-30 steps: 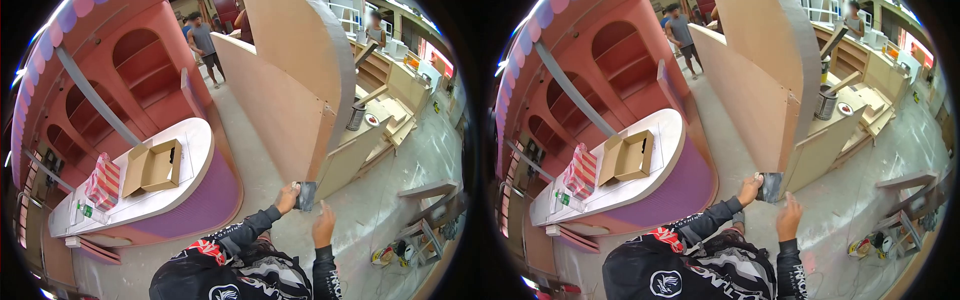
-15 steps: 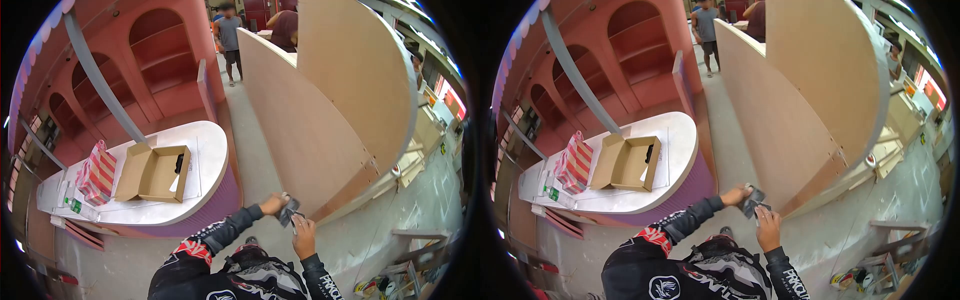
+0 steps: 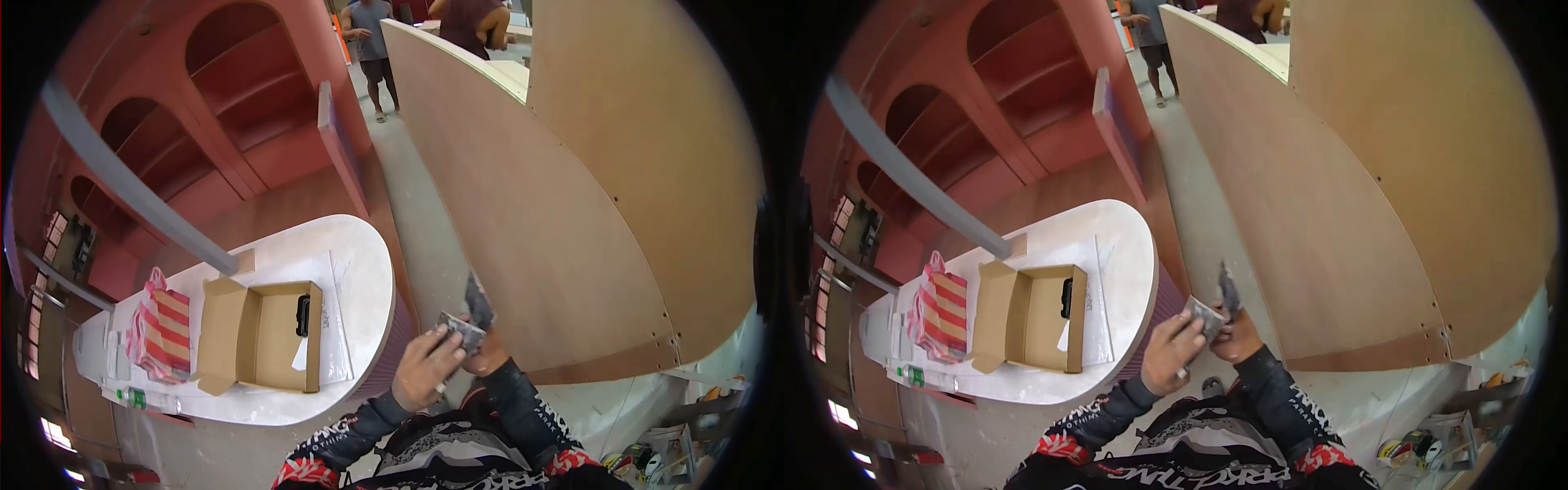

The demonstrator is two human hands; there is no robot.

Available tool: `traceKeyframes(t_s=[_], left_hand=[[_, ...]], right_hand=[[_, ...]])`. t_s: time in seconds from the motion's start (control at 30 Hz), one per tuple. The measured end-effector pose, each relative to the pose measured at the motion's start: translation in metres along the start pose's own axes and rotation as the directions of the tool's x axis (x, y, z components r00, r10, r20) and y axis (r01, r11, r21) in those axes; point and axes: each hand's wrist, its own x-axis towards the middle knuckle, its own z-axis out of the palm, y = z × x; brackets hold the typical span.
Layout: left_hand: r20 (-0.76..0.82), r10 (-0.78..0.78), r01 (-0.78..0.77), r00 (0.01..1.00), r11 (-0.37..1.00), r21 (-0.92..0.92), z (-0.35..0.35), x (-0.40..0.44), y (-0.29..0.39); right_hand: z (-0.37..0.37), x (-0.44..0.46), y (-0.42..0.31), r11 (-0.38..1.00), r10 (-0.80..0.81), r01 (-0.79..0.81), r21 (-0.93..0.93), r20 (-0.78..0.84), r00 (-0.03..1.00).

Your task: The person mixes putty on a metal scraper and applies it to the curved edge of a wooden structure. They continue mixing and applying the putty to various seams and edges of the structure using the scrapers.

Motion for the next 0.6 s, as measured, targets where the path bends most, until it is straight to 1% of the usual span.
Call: traceKeyframes(t_s=[0.03, 0.07, 0.1, 0.13, 0.2, 0.23, 0.27, 0.3, 0.33, 0.37, 0.4, 0.47, 0.5, 0.53, 0.57, 0.6], left_hand=[[0.033, 0.013, -0.014, 0.999, 1.0, 0.01, 0.006, 0.004, -0.005], [0.063, 0.029, -0.03, 0.998, 0.999, 0.024, 0.013, 0.008, -0.014], [0.057, -0.044, 0.042, 0.997, 0.999, 0.027, 0.016, 0.013, -0.024], [0.062, -0.051, 0.049, 0.997, 0.998, 0.035, 0.015, 0.018, -0.036], [0.063, -0.227, 0.224, 0.972, 0.973, 0.048, 0.008, 0.041, -0.059], [0.065, -0.263, 0.254, 0.963, 0.96, 0.118, 0.008, 0.051, -0.076], [0.066, -0.27, 0.26, 0.961, 0.957, 0.129, 0.009, 0.064, -0.097], [-0.029, -0.389, 0.39, 0.921, 0.912, 0.129, 0.011, 0.08, -0.12], [-0.124, -0.497, 0.51, 0.859, 0.852, 0.116, 0.012, 0.099, -0.145], [-0.159, -0.69, 0.7, 0.706, 0.715, 0.003, 0.002, 0.124, -0.168], [-0.297, -0.606, 0.65, 0.738, 0.757, 0.068, -0.001, 0.139, -0.201], [-0.405, -0.488, 0.58, 0.773, 0.803, 0.139, -0.006, 0.16, -0.247], [-0.385, -0.496, 0.581, 0.778, 0.802, 0.14, -0.009, 0.175, -0.264], [-0.351, -0.397, 0.495, 0.848, 0.831, 0.256, -0.01, 0.193, -0.281], [-0.304, -0.299, 0.4, 0.905, 0.842, 0.362, -0.009, 0.204, -0.292], [-0.3, -0.306, 0.404, 0.903, 0.842, 0.357, -0.005, 0.217, -0.305]], right_hand=[[0.0, 0.012, 0.003, 1.0, 0.01, -0.01, 0.004, -0.002, 1.0], [0.0, 0.027, 0.006, 0.996, 0.072, -0.076, 0.054, 0.059, 0.996], [0.0, 0.044, 0.011, 0.985, 0.129, -0.142, 0.102, 0.125, 0.984], [0.002, 0.06, 0.016, 0.966, 0.182, -0.213, 0.148, 0.196, 0.964], [0.008, 0.099, 0.028, 0.907, 0.266, -0.355, 0.226, 0.344, 0.901], [0.012, 0.12, 0.033, 0.971, 0.004, -0.084, 0.226, 0.334, 0.943], [0.012, 0.142, 0.031, 0.968, 0.004, -0.089, 0.233, 0.342, 0.94], [0.01, 0.166, 0.026, 0.708, 0.22, -0.526, 0.471, 0.561, 0.798], [0.007, 0.193, 0.023, 0.241, 0.273, -0.834, 0.496, 0.79, 0.549], [0.002, 0.224, 0.02, 0.241, 0.265, -0.837, 0.491, 0.796, 0.544], [-0.005, 0.254, 0.015, 0.248, 0.283, -0.783, 0.571, 0.73, 0.622], [-0.015, 0.311, 0.005, 0.253, 0.32, -0.635, 0.73, 0.556, 0.767], [-0.015, 0.345, -0.019, 0.56, 0.355, -0.431, 0.708, 0.265, 0.897], [-0.016, 0.379, -0.044, 0.812, 0.292, -0.226, 0.539, -0.04, 0.956], [-0.022, 0.408, -0.052, 0.865, 0.204, -0.116, 0.489, -0.132, 0.97], [-0.029, 0.44, -0.059, 0.908, 0.093, 0.004, 0.419, -0.21, 0.973]])
